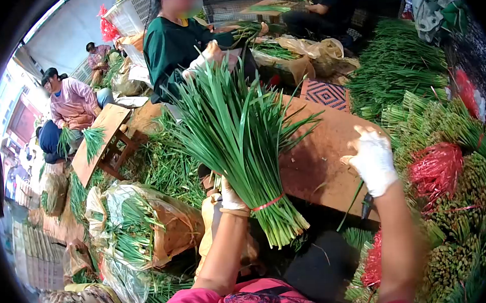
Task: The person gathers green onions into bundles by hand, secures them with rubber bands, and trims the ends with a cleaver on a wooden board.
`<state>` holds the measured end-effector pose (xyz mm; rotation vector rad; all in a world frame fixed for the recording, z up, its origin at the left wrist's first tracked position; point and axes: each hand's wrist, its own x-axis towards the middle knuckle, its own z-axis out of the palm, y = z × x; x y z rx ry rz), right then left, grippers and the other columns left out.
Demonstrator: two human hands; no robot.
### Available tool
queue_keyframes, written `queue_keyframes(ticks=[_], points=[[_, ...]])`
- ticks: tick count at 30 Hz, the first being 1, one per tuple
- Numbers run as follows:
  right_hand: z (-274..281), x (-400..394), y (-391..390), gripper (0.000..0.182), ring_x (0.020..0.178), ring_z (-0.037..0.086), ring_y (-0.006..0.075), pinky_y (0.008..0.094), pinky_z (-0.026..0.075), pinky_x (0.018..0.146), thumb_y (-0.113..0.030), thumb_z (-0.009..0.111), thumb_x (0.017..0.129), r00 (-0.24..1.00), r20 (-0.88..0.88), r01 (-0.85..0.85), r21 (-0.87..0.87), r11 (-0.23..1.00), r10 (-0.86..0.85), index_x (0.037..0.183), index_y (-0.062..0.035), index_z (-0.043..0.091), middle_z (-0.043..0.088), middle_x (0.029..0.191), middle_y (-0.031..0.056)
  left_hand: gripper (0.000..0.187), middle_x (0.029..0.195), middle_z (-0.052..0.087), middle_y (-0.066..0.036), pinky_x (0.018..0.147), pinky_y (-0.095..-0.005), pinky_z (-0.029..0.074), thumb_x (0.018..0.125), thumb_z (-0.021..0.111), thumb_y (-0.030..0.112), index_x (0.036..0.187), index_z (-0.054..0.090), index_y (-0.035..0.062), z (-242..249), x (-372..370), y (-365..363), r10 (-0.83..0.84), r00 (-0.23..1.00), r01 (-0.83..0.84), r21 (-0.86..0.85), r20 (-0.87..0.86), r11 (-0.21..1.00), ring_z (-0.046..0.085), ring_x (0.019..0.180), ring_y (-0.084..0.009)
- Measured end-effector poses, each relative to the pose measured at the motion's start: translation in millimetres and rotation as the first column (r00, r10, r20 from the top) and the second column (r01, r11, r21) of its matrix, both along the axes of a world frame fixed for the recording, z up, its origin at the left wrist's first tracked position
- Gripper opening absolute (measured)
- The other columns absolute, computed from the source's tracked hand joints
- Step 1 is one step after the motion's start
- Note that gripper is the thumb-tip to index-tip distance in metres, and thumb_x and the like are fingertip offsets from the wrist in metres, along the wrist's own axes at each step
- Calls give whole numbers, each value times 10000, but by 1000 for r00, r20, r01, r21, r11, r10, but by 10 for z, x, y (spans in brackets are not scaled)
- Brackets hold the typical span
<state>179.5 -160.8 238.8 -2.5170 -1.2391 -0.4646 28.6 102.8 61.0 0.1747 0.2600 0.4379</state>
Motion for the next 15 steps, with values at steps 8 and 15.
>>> queue_keyframes(ticks=[8, 15], points=[[180, -165, 901, 680, 1002, 582, 285, 360, 475, 859, -78, 735, 676, 987, 156, -87, 377, 922, 30, 1307, -133, 488, 589, 1099, 108, 401, 1056, 648, -94, 838, -381, 530, 813, 652, 305, 1121, 600, 53, 269, -97, -229, -111, 993, 116, 105, -50, 988, 633, 926, -243], [735, 620, 770, 239, 567, 481, 44, 206, 348, 503, -157, 467, 944, 826, -283, 73, 911, 406, 486, 877, -17, 649, 619, 731, -4, 398, 1034, 648, -79, 822, -372, 531, 791, 667, 289, 1109, 598, 59, 234, -131, -287, -186, 975, 197, 79, -124, 977, 629, 915, -230]])
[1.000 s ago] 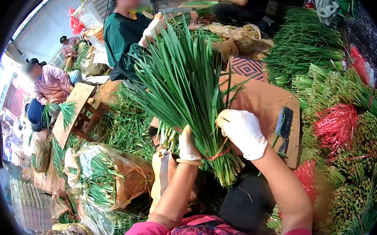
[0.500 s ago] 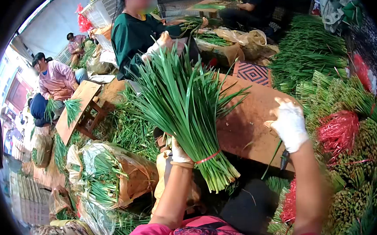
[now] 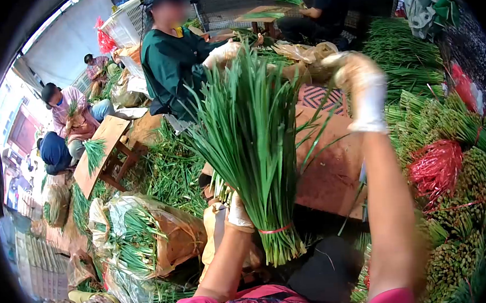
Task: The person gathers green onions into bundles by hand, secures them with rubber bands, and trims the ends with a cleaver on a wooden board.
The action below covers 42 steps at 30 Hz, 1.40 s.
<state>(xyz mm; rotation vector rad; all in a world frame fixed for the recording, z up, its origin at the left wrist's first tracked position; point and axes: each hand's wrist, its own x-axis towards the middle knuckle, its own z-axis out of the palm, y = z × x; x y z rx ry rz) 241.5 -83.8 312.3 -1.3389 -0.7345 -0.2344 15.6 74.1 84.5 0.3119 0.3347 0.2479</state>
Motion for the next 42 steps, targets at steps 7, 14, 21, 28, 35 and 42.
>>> queue_keyframes(ticks=[7, 14, 21, 28, 35, 42], points=[[-712, 32, -593, 363, 446, 538, 90, 196, 335, 366, -392, 422, 955, 730, -677, -380, -517, 767, -95, 905, -66, 573, 682, 729, 105, 472, 1102, 634, -106, 872, -407, 510, 783, 675, 346, 1147, 587, 57, -53, -29, 95, 37, 998, -34, -50, 53, 998, 617, 968, -261], [-1696, -704, 26, 183, 501, 461, 77, 201, 325, 411, -203, 581, 881, 807, -545, -443, -308, 842, 225, 758, -79, 523, 516, 648, -14, 484, 1114, 630, -103, 877, -409, 510, 784, 678, 352, 1159, 583, 60, -79, -25, 54, -2, 997, 2, -2, 79, 1000, 617, 971, -264], [-1686, 145, -1370, 264, 367, 360, 41, 154, 284, 347, -267, 527, 945, 786, -410, 160, 858, 488, 463, 901, -8, 557, 377, 495, -43, 467, 1034, 635, -107, 766, -424, 516, 878, 516, 482, 1107, 593, 82, -99, 137, 534, 98, 911, -93, -32, 401, 995, 612, 873, -283], [-1147, -748, -759, 361, 943, 651, 233, 291, 486, 793, -291, 683, 794, 986, -42, 52, -843, 535, -161, 1043, -30, 667, 684, 941, 164, 514, 1203, 572, -90, 879, -463, 462, 913, 423, 506, 1235, 533, 121, -170, -4, 757, 40, 780, -77, 33, 624, 997, 567, 1018, -265], [-1327, -1220, 439, 872, 1028, 612, 266, 332, 437, 908, -342, 766, 727, 851, -467, -480, -505, 717, 241, 1413, -58, 308, 627, 1105, 197, 466, 1141, 606, -120, 905, -436, 486, 869, 558, 406, 1183, 553, 62, 1, 13, -50, 153, 987, -147, -132, 39, 980, 592, 1021, -283], [-1120, -940, 334, 288, 711, 649, 263, 353, 500, 679, -232, 668, 739, 950, -303, -269, -677, 685, 74, 903, 4, 656, 654, 722, 177, 397, 1102, 620, -51, 875, -378, 484, 882, 594, 359, 1160, 569, 78, 273, 194, -43, 246, 969, -248, 214, 38, 945, 585, 996, -213]])
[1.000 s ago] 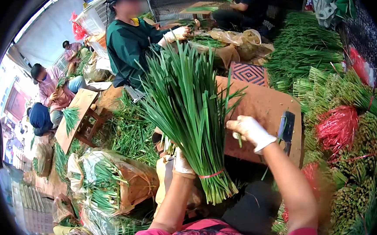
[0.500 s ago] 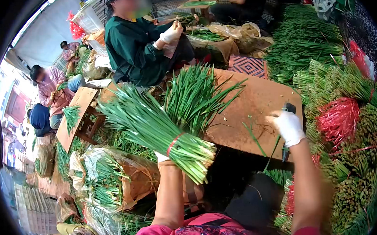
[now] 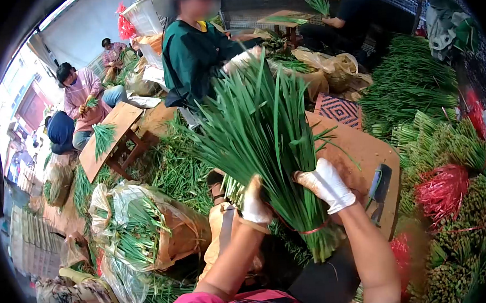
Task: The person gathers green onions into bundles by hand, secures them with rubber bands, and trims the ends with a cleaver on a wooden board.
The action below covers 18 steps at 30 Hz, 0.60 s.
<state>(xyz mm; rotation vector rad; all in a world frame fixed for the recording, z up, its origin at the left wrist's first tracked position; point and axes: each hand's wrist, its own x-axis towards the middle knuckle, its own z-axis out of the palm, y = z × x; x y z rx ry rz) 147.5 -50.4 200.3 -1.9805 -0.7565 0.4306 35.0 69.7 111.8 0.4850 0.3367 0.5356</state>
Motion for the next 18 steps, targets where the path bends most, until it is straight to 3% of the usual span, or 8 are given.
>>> queue_keyframes(ticks=[1, 2, 4, 8, 10, 14, 17, 18], points=[[254, -68, -24, 281, 741, 639, 298, 382, 504, 678, -235, 660, 735, 999, 21, 40, -196, 980, -37, 906, -11, 662, 662, 779, 184, 389, 1093, 618, -54, 865, -388, 485, 882, 592, 373, 1140, 571, 83, 49, 100, 197, 28, 1000, -28, -23, 5, 999, 583, 984, -219], [117, 75, -110, 353, 857, 626, 320, 402, 501, 746, -249, 665, 713, 893, 370, -188, -211, 959, 256, 979, -18, 647, 657, 897, 195, 383, 1103, 613, -67, 882, -401, 476, 894, 573, 364, 1152, 562, 82, 156, 102, 387, 52, 999, -52, -44, -1, 998, 576, 1001, -246], [206, 32, -41, 426, 905, 593, 344, 408, 485, 784, -245, 672, 701, 948, 318, 40, -180, 983, 20, 1081, -59, 615, 633, 965, 178, 355, 1051, 624, -80, 858, -399, 505, 905, 550, 346, 1118, 571, 63, 213, 122, 786, 117, 993, -112, -170, 19, 979, 609, 939, -257], [134, 82, -13, 614, 802, 573, 343, 424, 473, 752, -174, 690, 694, 766, 628, -93, -100, 991, 135, 1283, -183, 515, 572, 811, 153, 312, 984, 627, -77, 724, -382, 527, 912, 545, 314, 1108, 572, 72, 438, -64, 1283, 166, 978, -171, 28, 124, 985, 608, 829, -234], [-48, 107, -7, 717, 792, 577, 310, 412, 478, 738, -150, 707, 672, 728, 663, -70, -182, 981, 175, 1342, -219, 461, 555, 774, 130, 144, 697, 545, 20, 538, -291, 459, 892, 589, 195, 994, 594, 94, 551, -350, 1630, 401, 909, -413, 117, 112, 903, 501, 578, -119], [-507, 215, -21, 755, 772, 583, 285, 412, 480, 712, -166, 724, 653, 699, 663, -57, -324, 944, 269, 1351, -246, 449, 562, 778, 107, 315, 779, 563, 30, 662, -249, 462, 912, 572, 229, 1182, 551, 69, 791, -797, 2140, 404, 873, -478, 317, 275, 819, 510, 664, -99], [-588, 163, 23, 792, 772, 587, 273, 410, 475, 704, -185, 733, 637, 659, 684, -36, -388, 921, 314, 1365, -266, 430, 567, 778, 95, 444, 1246, 553, -49, 824, -252, 463, 857, 582, 57, 1292, 493, 64, 664, -788, 2267, 422, 906, -220, 897, 41, 385, 566, 1050, -148], [-608, 175, 23, 787, 781, 584, 272, 402, 472, 709, -190, 730, 643, 663, 676, -37, -401, 915, 323, 1366, -272, 429, 565, 788, 92, 568, 1284, 535, -56, 878, -298, 464, 763, 602, -49, 1305, 487, 77, 734, -723, 2170, 463, 884, -32, 996, 70, -89, 529, 1148, -192]])
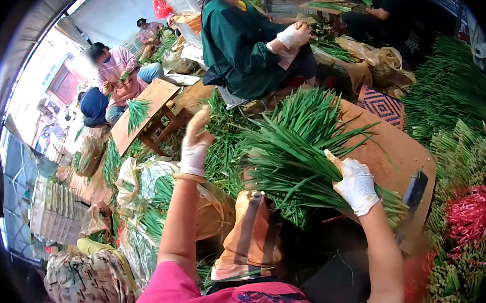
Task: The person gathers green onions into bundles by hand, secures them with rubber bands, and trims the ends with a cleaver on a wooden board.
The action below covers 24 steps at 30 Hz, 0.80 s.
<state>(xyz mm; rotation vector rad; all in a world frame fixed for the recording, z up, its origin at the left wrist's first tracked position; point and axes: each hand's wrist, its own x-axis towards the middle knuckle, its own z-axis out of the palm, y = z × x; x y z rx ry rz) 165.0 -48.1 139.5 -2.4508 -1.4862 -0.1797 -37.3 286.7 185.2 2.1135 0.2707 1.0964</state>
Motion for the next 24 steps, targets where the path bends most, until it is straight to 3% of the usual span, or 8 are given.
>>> queue_keyframes(ticks=[1, 5, 9, 13, 18, 21, 22, 24], points=[[9, -5, 5, 789, 779, 581, 271, 402, 470, 707, -192, 732, 643, 1000, -2, -5, 5, 1000, 5, 1366, -275, 428, 560, 790, 90, 653, 1324, 505, -80, 928, -346, 450, 687, 608, -116, 1293, 507, 107, 76, 61, -77, 48, 989, 23, 471, -138, 882, 501, 1191, -221], [19, -35, -13, 815, 760, 573, 267, 396, 464, 693, -204, 747, 632, 999, 43, -15, 8, 1000, 15, 1374, -281, 419, 544, 787, 84, 205, 774, 630, -121, 675, -418, 476, 797, 641, 249, 924, 687, 95, 2, 263, -40, 118, 820, 235, 519, -559, 822, 588, 755, -325], [-1, -83, -30, 904, 743, 565, 246, 378, 453, 666, -260, 777, 618, 993, 107, -39, -25, 999, 41, 1416, -250, 353, 529, 766, 75, 195, 742, 611, -82, 681, -402, 457, 824, 586, 305, 857, 677, 136, 122, 202, 27, 98, 838, 281, 578, -536, 766, 579, 749, -285], [-116, -179, 23, 1023, 750, 550, 213, 360, 433, 655, -313, 792, 610, 974, 222, 68, -141, 988, -36, 1462, -202, 236, 535, 810, 53, 165, 769, 575, -16, 713, -366, 425, 827, 577, 303, 862, 650, 158, 502, 139, -72, 285, 780, 405, 797, -557, 448, 551, 802, -209], [-214, -227, 153, 1030, 769, 568, 239, 383, 455, 669, -289, 795, 624, 990, 76, 129, -105, 986, -121, 1467, -204, 209, 552, 822, 71, 158, 786, 580, -37, 719, -375, 431, 752, 603, 178, 900, 647, 142, 921, 52, 11, 171, 819, 484, 820, -547, 305, 543, 804, -232], [-184, -230, 137, 1072, 764, 576, 255, 384, 470, 658, -280, 801, 613, 985, 48, 168, -102, 980, -164, 1474, -172, 170, 565, 825, 91, 166, 812, 581, -111, 773, -393, 435, 743, 557, 66, 893, 622, 93, 1340, -281, 301, 512, 679, 384, 849, -527, 364, 541, 882, -277], [-201, -198, 104, 1084, 761, 577, 258, 382, 471, 656, -278, 801, 609, 980, 71, 191, -87, 978, -185, 1475, -160, 160, 568, 822, 96, 173, 844, 598, -113, 797, -393, 435, 741, 545, 63, 894, 621, 92, 1539, -599, 604, 534, 757, 246, 921, -376, 301, 563, 863, -282], [-268, -138, 97, 1054, 751, 581, 261, 390, 470, 663, -285, 794, 612, 981, 64, 188, -44, 981, -185, 1466, -136, 193, 573, 803, 102, 205, 904, 622, -109, 843, -403, 440, 785, 547, 82, 975, 623, 86, 1795, -1343, 1319, 799, 505, 24, 931, -326, 364, 579, 897, -305]])
